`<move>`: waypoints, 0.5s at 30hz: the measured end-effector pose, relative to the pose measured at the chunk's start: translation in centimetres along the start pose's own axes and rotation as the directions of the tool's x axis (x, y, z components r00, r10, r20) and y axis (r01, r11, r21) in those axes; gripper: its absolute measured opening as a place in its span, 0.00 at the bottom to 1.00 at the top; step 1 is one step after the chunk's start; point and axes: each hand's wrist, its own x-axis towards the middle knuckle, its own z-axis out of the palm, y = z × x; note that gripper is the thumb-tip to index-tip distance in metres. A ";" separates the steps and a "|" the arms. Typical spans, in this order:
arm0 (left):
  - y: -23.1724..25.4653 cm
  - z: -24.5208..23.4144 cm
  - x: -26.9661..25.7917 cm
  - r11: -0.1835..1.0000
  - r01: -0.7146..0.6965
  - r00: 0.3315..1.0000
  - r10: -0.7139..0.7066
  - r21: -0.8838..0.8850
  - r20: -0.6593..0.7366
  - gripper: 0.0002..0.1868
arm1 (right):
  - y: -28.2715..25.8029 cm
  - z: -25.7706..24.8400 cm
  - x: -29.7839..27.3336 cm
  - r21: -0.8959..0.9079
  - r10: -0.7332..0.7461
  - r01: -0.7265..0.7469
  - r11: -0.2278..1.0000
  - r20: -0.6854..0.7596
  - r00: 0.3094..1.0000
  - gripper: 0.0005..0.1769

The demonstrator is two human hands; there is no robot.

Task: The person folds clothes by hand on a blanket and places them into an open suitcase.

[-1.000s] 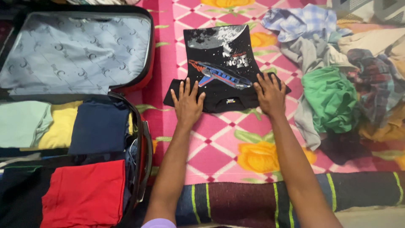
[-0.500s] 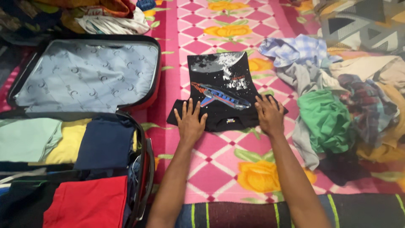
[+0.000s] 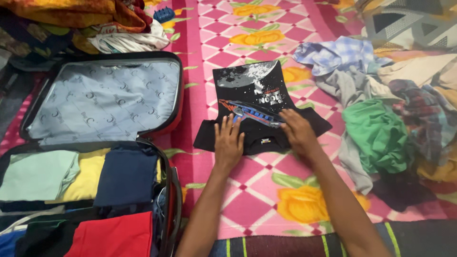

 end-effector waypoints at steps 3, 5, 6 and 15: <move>1.4 1.9 0.7 0.999 -0.048 0.998 0.048 0.006 0.044 0.30 | -0.8 2.4 2.1 0.133 -0.202 0.182 0.974 0.155 0.967 0.25; 2.1 3.9 2.0 0.994 -0.085 0.993 0.079 0.069 0.088 0.32 | -0.5 3.7 3.6 0.207 -0.212 0.174 0.963 0.180 0.960 0.26; 2.4 5.0 2.6 0.995 -0.073 0.990 0.064 0.062 0.124 0.35 | 0.0 4.2 4.2 0.279 -0.222 0.159 0.947 0.209 0.952 0.26; 4.0 5.9 1.4 0.996 -0.035 0.964 0.011 0.084 0.264 0.39 | 6.9 6.2 9.6 -0.152 -0.264 0.409 0.900 0.556 0.788 0.35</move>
